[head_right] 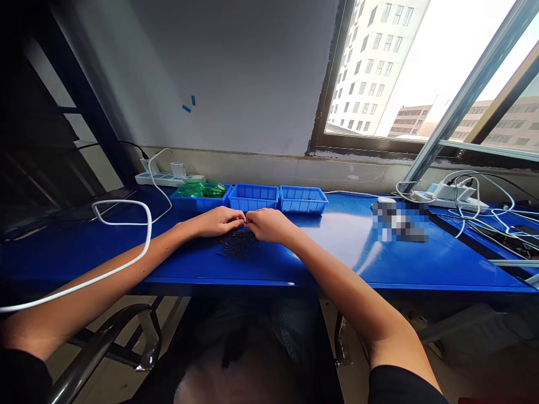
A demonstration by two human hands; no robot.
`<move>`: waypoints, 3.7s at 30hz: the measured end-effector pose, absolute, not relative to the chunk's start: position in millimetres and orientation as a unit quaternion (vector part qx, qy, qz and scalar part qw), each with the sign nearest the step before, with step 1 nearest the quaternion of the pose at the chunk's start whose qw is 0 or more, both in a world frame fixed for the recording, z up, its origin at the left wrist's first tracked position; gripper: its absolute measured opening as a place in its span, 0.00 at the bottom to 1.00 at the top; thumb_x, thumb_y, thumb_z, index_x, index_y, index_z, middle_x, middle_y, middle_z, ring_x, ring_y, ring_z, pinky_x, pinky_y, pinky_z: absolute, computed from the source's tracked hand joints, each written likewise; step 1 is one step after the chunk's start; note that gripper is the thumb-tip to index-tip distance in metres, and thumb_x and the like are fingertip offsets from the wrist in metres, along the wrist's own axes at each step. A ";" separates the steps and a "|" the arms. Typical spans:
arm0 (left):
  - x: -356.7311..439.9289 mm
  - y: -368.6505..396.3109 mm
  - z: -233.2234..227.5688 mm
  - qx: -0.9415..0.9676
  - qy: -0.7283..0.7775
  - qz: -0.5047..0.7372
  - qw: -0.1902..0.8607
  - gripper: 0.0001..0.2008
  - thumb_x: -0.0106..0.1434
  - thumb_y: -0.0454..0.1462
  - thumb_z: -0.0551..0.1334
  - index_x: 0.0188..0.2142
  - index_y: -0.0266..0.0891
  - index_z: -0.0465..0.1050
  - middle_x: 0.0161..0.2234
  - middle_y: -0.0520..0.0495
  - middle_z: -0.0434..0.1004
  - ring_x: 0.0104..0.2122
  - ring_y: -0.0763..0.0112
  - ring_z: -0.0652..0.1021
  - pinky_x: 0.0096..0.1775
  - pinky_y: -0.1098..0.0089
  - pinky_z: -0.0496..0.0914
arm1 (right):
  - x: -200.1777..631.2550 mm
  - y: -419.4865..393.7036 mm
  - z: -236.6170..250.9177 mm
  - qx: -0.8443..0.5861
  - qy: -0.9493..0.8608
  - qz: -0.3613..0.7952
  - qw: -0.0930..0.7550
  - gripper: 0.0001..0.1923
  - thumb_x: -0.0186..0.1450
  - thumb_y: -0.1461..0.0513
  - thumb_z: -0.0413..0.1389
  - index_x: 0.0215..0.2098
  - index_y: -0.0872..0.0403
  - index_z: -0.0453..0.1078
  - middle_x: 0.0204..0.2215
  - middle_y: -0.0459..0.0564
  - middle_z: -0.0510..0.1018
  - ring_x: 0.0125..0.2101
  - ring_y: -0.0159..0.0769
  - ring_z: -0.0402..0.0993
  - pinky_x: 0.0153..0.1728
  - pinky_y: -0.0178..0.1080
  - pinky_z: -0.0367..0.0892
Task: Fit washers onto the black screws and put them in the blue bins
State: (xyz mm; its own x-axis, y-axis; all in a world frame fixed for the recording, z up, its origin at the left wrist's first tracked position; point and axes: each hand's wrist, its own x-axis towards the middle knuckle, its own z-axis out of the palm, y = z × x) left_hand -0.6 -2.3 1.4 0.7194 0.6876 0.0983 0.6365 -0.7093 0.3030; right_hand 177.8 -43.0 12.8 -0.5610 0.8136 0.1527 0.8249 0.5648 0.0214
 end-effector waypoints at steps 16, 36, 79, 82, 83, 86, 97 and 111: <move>-1.5 -1.8 0.8 0.919 0.358 0.105 0.130 0.13 0.61 0.39 0.50 0.37 0.37 0.70 0.28 0.50 0.75 0.25 0.73 0.70 0.28 0.74 0.59 | 177.7 -42.6 12.1 -0.459 -0.886 -0.044 0.057 0.11 0.66 0.60 0.47 0.37 0.55 0.70 0.32 0.50 0.78 0.32 0.34 0.72 0.27 0.33 0.51; -1.8 -1.8 1.5 0.923 0.351 0.103 0.121 0.14 0.61 0.40 0.49 0.36 0.37 0.70 0.27 0.50 0.73 0.25 0.72 0.70 0.29 0.74 0.59 | 176.4 -43.2 12.3 -0.456 -0.886 -0.049 0.074 0.11 0.67 0.61 0.46 0.35 0.56 0.69 0.32 0.51 0.77 0.32 0.33 0.72 0.28 0.33 0.51; -2.0 -1.6 1.8 0.920 0.355 0.102 0.130 0.13 0.61 0.39 0.50 0.36 0.37 0.71 0.29 0.49 0.76 0.26 0.72 0.71 0.29 0.74 0.60 | 177.6 -42.0 10.4 -0.450 -0.889 -0.043 0.067 0.10 0.66 0.61 0.47 0.37 0.55 0.70 0.33 0.50 0.78 0.33 0.34 0.72 0.28 0.33 0.53; -1.8 -2.2 2.3 0.922 0.352 0.102 0.123 0.13 0.61 0.39 0.50 0.35 0.37 0.71 0.28 0.50 0.75 0.26 0.72 0.71 0.29 0.74 0.60 | 177.5 -41.9 10.7 -0.451 -0.890 -0.041 0.063 0.10 0.66 0.62 0.47 0.37 0.55 0.70 0.33 0.51 0.78 0.34 0.34 0.72 0.29 0.33 0.53; -1.8 -2.3 2.5 0.923 0.352 0.101 0.120 0.13 0.61 0.39 0.50 0.35 0.37 0.71 0.27 0.50 0.75 0.25 0.72 0.71 0.29 0.74 0.60 | 177.3 -41.9 10.8 -0.452 -0.889 -0.041 0.061 0.10 0.66 0.62 0.47 0.37 0.56 0.70 0.33 0.51 0.78 0.34 0.34 0.72 0.29 0.33 0.53; -1.6 -2.6 2.9 0.923 0.354 0.098 0.113 0.13 0.61 0.39 0.50 0.33 0.37 0.70 0.26 0.50 0.74 0.25 0.72 0.70 0.29 0.74 0.60 | 176.5 -42.6 11.5 -0.457 -0.887 -0.040 0.058 0.10 0.67 0.63 0.47 0.37 0.56 0.70 0.34 0.51 0.78 0.34 0.34 0.72 0.29 0.33 0.53; -1.0 -4.8 4.5 0.923 0.356 0.089 0.112 0.12 0.60 0.38 0.49 0.33 0.37 0.70 0.27 0.49 0.73 0.26 0.71 0.70 0.30 0.73 0.60 | 174.9 -44.3 12.4 -0.453 -0.889 -0.046 0.052 0.10 0.66 0.65 0.45 0.37 0.57 0.69 0.35 0.52 0.77 0.36 0.35 0.72 0.30 0.34 0.53; -1.2 -4.7 4.0 0.923 0.357 0.086 0.112 0.13 0.60 0.39 0.49 0.32 0.36 0.69 0.26 0.50 0.72 0.26 0.71 0.70 0.29 0.73 0.59 | 179.0 -39.5 9.0 -0.436 -0.896 -0.047 0.068 0.10 0.65 0.66 0.46 0.36 0.57 0.69 0.36 0.52 0.78 0.35 0.35 0.72 0.29 0.33 0.52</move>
